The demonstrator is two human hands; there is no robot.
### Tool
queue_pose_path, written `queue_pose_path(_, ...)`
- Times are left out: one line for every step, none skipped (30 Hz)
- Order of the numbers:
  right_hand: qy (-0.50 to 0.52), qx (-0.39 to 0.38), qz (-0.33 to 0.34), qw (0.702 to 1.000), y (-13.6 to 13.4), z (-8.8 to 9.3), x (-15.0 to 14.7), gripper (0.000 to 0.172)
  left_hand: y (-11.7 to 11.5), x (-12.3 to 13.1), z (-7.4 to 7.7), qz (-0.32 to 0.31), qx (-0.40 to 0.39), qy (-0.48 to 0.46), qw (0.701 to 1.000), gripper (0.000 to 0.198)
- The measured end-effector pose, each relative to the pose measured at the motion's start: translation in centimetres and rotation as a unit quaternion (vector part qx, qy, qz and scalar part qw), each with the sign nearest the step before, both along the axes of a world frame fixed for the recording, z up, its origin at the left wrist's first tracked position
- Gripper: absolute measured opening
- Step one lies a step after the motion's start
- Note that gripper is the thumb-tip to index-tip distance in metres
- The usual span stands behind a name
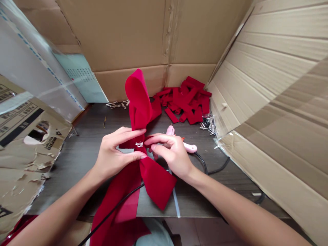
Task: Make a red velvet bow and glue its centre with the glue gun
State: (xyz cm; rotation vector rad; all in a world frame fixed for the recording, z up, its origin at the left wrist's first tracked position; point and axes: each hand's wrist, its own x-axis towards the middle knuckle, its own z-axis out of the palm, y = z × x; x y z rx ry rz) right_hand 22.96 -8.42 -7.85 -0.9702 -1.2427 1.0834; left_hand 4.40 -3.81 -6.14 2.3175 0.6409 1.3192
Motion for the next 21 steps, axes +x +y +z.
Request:
queue_pose_path(-0.003,-0.002,-0.001,1.000,0.02,-0.01,-0.02,0.012,0.05,-0.03,-0.09,0.005,0.014,0.007,1.000,0.053)
queue_pose_path(-0.004,-0.005,-0.002,1.000,0.03,-0.03,-0.05,0.012,0.09,-0.04,-0.16,0.008,0.027,0.012,1.000,0.053)
queue_pose_path(-0.005,-0.008,-0.004,1.000,0.03,-0.03,-0.07,0.011,0.12,-0.05,-0.20,0.010,0.036,0.016,0.999,0.052)
queue_pose_path(-0.006,-0.010,-0.006,1.000,0.03,-0.03,-0.09,0.011,0.14,-0.05,-0.23,0.010,0.040,0.019,0.999,0.052)
queue_pose_path(-0.009,-0.009,-0.007,1.000,0.02,-0.01,-0.11,0.011,0.14,-0.05,-0.22,0.009,0.040,0.020,0.999,0.052)
queue_pose_path(-0.013,-0.005,-0.008,1.000,0.00,0.02,-0.11,0.011,0.14,-0.05,-0.19,0.007,0.037,0.018,0.999,0.052)
queue_pose_path(-0.018,0.000,-0.007,1.000,-0.01,0.07,-0.11,0.012,0.13,-0.05,-0.15,0.004,0.032,0.014,0.999,0.052)
queue_pose_path(-0.021,0.004,-0.006,1.000,-0.02,0.12,-0.10,0.012,0.11,-0.05,-0.10,0.001,0.025,0.009,1.000,0.052)
queue_pose_path(-0.023,0.008,-0.004,1.000,-0.04,0.17,-0.08,0.013,0.09,-0.05,-0.04,-0.003,0.020,0.004,1.000,0.052)
queue_pose_path(-0.025,0.009,-0.001,1.000,-0.05,0.20,-0.06,0.013,0.07,-0.04,0.01,-0.006,0.015,-0.002,1.000,0.051)
queue_pose_path(-0.026,0.009,0.002,1.000,-0.05,0.20,-0.02,0.014,0.05,-0.04,0.05,-0.008,0.013,-0.006,1.000,0.051)
queue_pose_path(-0.027,0.007,0.004,1.000,-0.06,0.17,0.02,0.014,0.04,-0.02,0.09,-0.009,0.012,-0.009,1.000,0.051)
queue_pose_path(-0.028,0.006,0.007,1.000,-0.07,0.10,0.06,0.014,0.02,-0.01,0.11,-0.010,0.014,-0.011,1.000,0.051)
queue_pose_path(-0.026,0.005,0.010,1.000,-0.07,-0.01,0.11,0.014,0.01,0.00,0.12,-0.010,0.016,-0.011,1.000,0.051)
queue_pose_path(-0.023,0.004,0.013,1.000,-0.08,-0.16,0.15,0.014,0.00,0.01,0.12,-0.010,0.019,-0.010,1.000,0.051)
queue_pose_path(-0.016,0.003,0.018,1.000,-0.09,-0.31,0.18,0.014,-0.01,0.01,0.12,-0.010,0.022,-0.008,1.000,0.052)
queue_pose_path(-0.005,0.003,0.024,1.000,-0.11,-0.46,0.19,0.014,-0.02,0.01,0.12,-0.010,0.024,-0.008,1.000,0.052)
queue_pose_path(0.010,0.001,0.031,0.999,-0.13,-0.59,0.19,0.014,-0.03,0.01,0.12,-0.010,0.025,-0.008,1.000,0.051)
queue_pose_path(0.028,-0.001,0.037,0.999,-0.15,-0.67,0.17,0.014,-0.04,0.01,0.14,-0.011,0.025,-0.010,1.000,0.051)
queue_pose_path(0.047,-0.004,0.044,0.998,-0.17,-0.69,0.12,0.015,-0.05,0.01,0.16,-0.012,0.025,-0.012,1.000,0.051)
queue_pose_path(0.066,-0.008,0.051,0.996,-0.19,-0.66,0.06,0.018,-0.06,0.00,0.19,-0.012,0.025,-0.014,1.000,0.051)
